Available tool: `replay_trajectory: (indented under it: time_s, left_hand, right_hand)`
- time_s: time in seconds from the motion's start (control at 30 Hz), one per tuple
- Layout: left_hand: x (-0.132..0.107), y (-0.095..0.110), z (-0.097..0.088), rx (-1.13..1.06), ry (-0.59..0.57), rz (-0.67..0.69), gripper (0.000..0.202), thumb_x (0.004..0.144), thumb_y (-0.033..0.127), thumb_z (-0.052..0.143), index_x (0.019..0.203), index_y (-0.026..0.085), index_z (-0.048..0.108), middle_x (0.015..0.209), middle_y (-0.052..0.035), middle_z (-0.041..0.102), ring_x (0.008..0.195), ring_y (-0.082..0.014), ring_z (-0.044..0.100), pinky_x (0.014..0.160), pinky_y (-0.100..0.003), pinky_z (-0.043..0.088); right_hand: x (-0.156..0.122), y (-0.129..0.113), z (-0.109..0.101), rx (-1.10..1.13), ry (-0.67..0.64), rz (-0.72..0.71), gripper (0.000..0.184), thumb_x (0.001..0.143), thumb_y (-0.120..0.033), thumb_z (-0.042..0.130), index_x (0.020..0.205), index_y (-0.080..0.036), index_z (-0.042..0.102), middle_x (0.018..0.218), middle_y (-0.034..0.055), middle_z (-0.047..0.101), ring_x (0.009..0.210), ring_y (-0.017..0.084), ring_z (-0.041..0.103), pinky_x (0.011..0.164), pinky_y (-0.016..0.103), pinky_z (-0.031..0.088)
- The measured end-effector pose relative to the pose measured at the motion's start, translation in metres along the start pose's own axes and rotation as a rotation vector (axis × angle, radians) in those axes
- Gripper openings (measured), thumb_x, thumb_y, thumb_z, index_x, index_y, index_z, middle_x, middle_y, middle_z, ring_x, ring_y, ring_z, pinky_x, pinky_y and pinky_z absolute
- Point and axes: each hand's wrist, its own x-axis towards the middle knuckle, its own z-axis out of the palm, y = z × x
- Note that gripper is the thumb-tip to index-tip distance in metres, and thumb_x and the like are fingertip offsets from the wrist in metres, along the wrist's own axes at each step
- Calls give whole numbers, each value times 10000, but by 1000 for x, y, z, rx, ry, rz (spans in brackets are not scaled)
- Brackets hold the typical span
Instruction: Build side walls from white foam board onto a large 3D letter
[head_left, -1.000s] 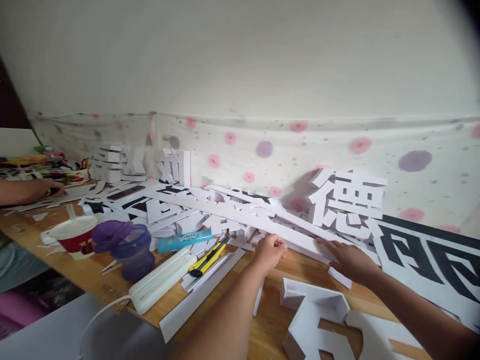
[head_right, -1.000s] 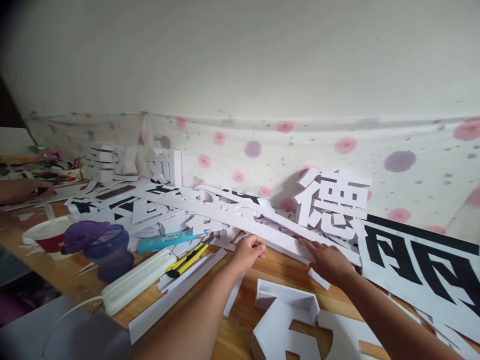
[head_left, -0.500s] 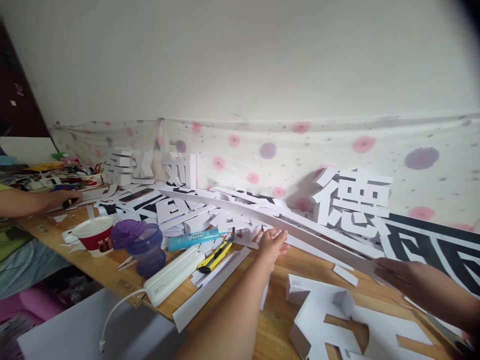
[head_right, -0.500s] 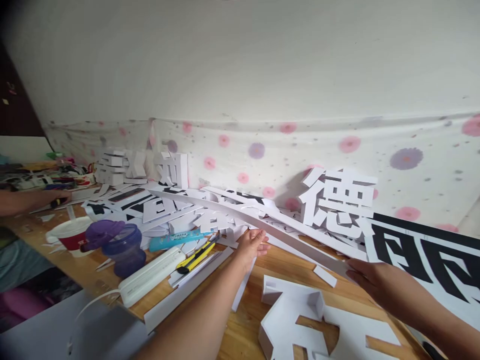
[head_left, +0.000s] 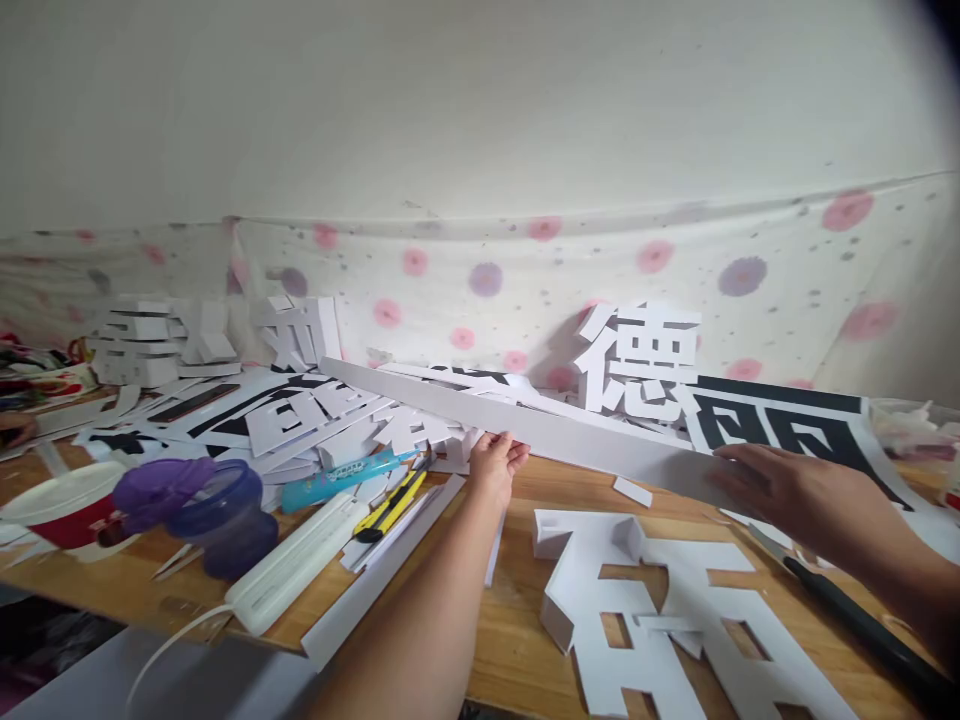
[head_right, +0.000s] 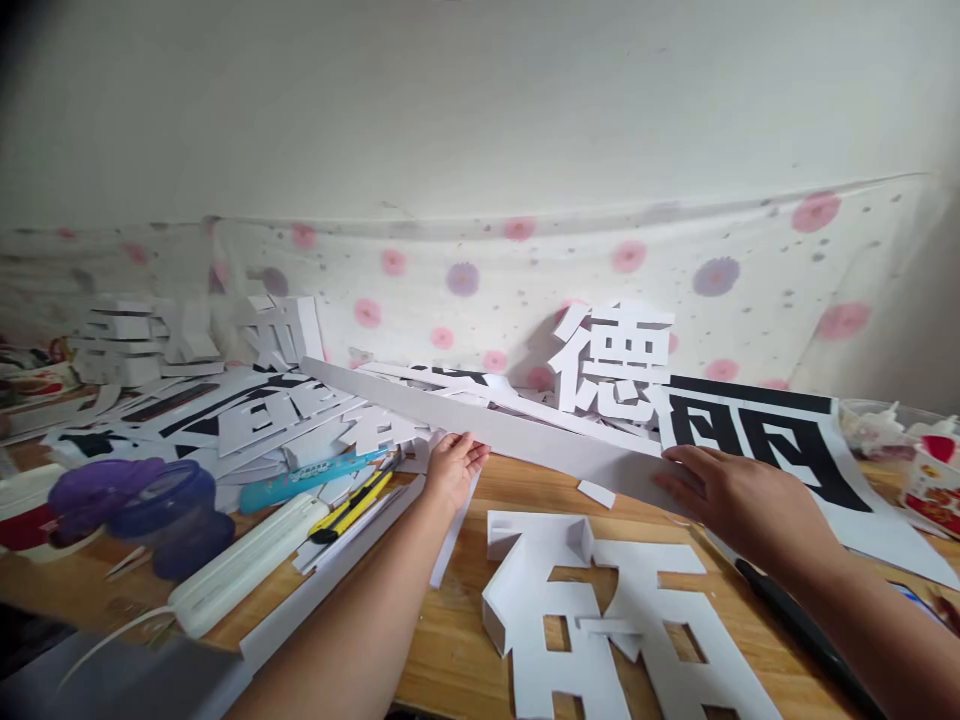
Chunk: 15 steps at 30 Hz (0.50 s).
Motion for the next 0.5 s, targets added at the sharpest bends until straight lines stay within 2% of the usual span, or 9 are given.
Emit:
replay_trajectory:
  time_s: [0.1, 0.23, 0.37, 0.5]
  left_hand:
    - [1, 1, 0, -15, 3, 27, 159, 886, 264, 595, 950, 119, 599, 830, -14, 633, 720, -129, 625, 667, -297, 550]
    - [3, 1, 0, -15, 11, 76, 141, 843, 249, 646, 849, 129, 572, 726, 13, 622, 686, -132, 637, 674, -302, 549]
    - [4, 2, 1, 15, 1, 123, 289, 708, 282, 762, 790, 178, 505, 666, 26, 629, 663, -126, 658, 701, -277, 544]
    - [2, 5, 5, 101, -25, 167, 382, 631, 357, 787, 780, 198, 473, 669, 29, 633, 672, -119, 663, 731, -273, 545]
  right_hand:
    - [-6, 5, 1, -36, -35, -92, 464, 882, -574, 422, 1173, -262, 605, 1035, 102, 700, 802, 285, 674, 640, 388, 497]
    - [-13, 15, 13, -47, -33, -181, 626, 819, -626, 517, 1286, -210, 534, 1185, 161, 629, 982, 334, 620, 844, 452, 465]
    - [-16, 23, 25, -21, -85, -143, 632, 842, -557, 526, 1335, -164, 499, 1217, 166, 605, 1037, 336, 584, 905, 453, 429]
    - [-20, 29, 29, 50, -150, -81, 638, 857, -524, 522, 1345, -114, 493, 1182, 180, 602, 1039, 334, 567, 905, 441, 426]
